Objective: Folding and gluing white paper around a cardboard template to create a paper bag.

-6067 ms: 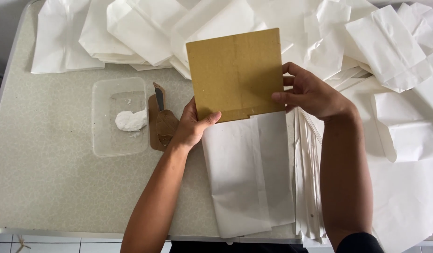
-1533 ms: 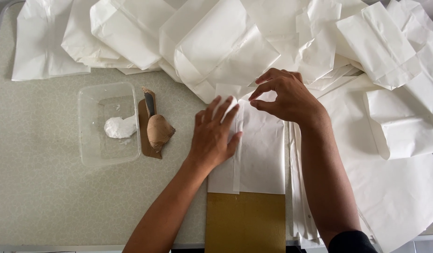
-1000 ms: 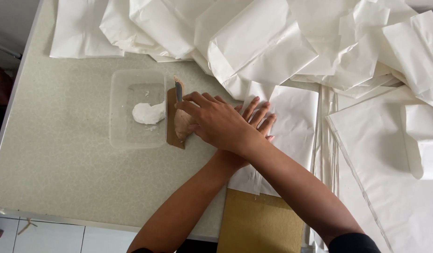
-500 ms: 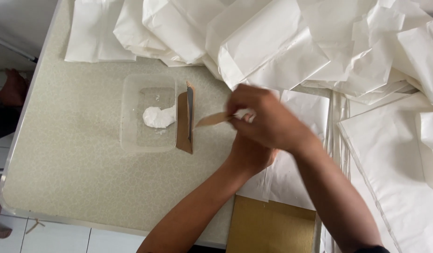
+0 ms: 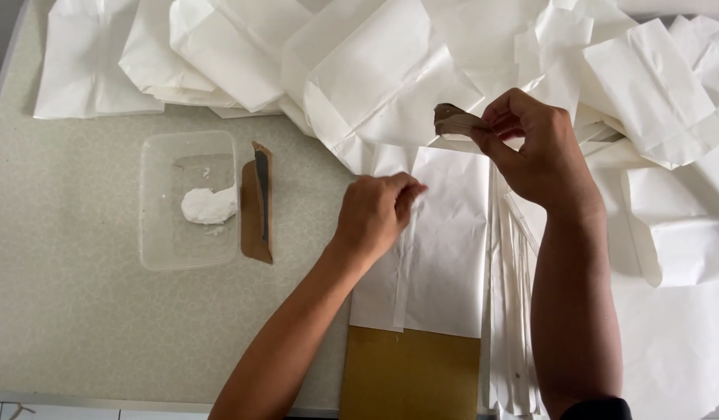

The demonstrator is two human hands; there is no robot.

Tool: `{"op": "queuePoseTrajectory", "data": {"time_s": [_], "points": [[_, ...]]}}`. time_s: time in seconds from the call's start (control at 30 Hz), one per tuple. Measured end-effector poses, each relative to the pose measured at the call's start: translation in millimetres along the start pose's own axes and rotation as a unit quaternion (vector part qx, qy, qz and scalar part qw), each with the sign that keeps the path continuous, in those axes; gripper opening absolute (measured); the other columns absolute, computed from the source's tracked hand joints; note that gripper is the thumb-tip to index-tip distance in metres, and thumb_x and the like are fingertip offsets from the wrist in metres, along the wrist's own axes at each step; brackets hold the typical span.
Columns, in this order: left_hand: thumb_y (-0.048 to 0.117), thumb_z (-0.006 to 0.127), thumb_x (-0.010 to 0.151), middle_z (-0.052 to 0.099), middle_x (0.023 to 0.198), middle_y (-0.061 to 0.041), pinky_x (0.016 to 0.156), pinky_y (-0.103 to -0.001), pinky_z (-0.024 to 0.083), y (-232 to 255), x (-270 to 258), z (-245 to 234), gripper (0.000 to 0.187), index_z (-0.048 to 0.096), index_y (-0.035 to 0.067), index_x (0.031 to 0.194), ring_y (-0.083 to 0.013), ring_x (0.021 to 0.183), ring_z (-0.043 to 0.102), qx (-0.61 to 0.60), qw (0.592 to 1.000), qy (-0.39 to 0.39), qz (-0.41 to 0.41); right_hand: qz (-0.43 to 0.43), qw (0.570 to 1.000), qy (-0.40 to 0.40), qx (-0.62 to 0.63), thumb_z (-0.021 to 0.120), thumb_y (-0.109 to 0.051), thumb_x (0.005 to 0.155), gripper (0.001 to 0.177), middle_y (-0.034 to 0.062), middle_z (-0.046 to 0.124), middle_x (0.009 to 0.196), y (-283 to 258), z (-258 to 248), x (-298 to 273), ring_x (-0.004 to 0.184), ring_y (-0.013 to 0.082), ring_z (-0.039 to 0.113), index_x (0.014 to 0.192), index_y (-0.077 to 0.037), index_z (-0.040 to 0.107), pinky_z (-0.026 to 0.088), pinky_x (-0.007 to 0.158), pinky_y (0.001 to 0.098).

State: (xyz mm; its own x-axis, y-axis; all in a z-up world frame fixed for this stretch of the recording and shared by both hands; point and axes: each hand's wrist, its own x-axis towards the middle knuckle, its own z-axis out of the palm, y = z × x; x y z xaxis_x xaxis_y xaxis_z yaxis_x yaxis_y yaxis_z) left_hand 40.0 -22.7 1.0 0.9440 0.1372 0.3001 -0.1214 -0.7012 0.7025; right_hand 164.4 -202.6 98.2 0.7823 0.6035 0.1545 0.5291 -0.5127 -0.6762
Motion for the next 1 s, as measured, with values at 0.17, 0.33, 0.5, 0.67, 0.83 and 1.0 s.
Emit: {"op": "queuePoseTrajectory", "data": {"time_s": [0.17,0.33,0.5,0.67,0.83,1.0], "points": [[0.034,0.055,0.104,0.067,0.068,-0.006,0.055,-0.033,0.058,-6,6,19,0.03,0.07,0.009,0.098,-0.0222,0.061,0.07,0.082,0.995,0.028,-0.051,0.035,0.999,-0.017,0.01,0.073,0.003,0.092,0.012,0.0175,0.071,0.09,8,-1,-2,0.074,0.0261,0.067,0.102,0.004,0.066,0.054,0.073,0.0397],[0.036,0.062,0.099,0.072,0.098,-0.018,0.074,-0.046,0.063,22,5,10,0.047,0.064,-0.002,0.127,-0.0314,0.085,0.076,0.117,0.988,-0.002,-0.102,0.047,0.999,-0.015,0.014,0.07,0.006,0.092,0.01,0.0155,0.071,0.088,30,0,-2,0.057,0.018,0.059,0.101,0.002,0.072,0.049,0.057,0.034],[0.032,0.066,0.097,0.069,0.106,-0.016,0.079,-0.044,0.062,14,-5,27,0.041,0.066,0.005,0.128,-0.0321,0.094,0.074,0.142,0.986,-0.01,-0.086,0.0,0.999,0.041,0.027,0.074,0.002,0.091,0.019,0.0135,0.057,0.101,36,-4,1,0.078,0.0208,0.061,0.105,-0.008,0.079,0.056,0.072,0.0347],[0.029,0.064,0.096,0.063,0.116,-0.016,0.074,-0.043,0.057,17,-21,24,0.035,0.071,0.007,0.123,-0.0318,0.095,0.07,0.154,0.987,-0.027,-0.029,0.007,0.996,-0.035,0.087,0.07,0.007,0.088,0.024,0.0219,0.067,0.097,25,-5,0,0.083,0.0297,0.07,0.111,0.003,0.075,0.059,0.08,0.0445],[0.029,0.055,0.098,0.06,0.127,-0.016,0.076,-0.041,0.051,17,-32,24,0.039,0.07,0.008,0.127,-0.0299,0.099,0.064,0.209,0.976,-0.054,0.027,0.025,0.986,-0.127,0.102,0.084,-0.009,0.077,0.051,0.0178,0.071,0.113,21,-3,2,0.101,0.0284,0.072,0.125,-0.001,0.07,0.056,0.091,0.0418],[0.023,0.052,0.1,0.063,0.127,-0.014,0.073,-0.04,0.049,12,-36,31,0.035,0.07,0.008,0.127,-0.0285,0.1,0.062,0.22,0.972,-0.033,0.079,0.045,0.978,-0.152,0.136,0.081,-0.029,0.084,0.05,0.014,0.071,0.114,28,5,5,0.103,0.023,0.068,0.126,-0.004,0.071,0.054,0.09,0.0382]]}}
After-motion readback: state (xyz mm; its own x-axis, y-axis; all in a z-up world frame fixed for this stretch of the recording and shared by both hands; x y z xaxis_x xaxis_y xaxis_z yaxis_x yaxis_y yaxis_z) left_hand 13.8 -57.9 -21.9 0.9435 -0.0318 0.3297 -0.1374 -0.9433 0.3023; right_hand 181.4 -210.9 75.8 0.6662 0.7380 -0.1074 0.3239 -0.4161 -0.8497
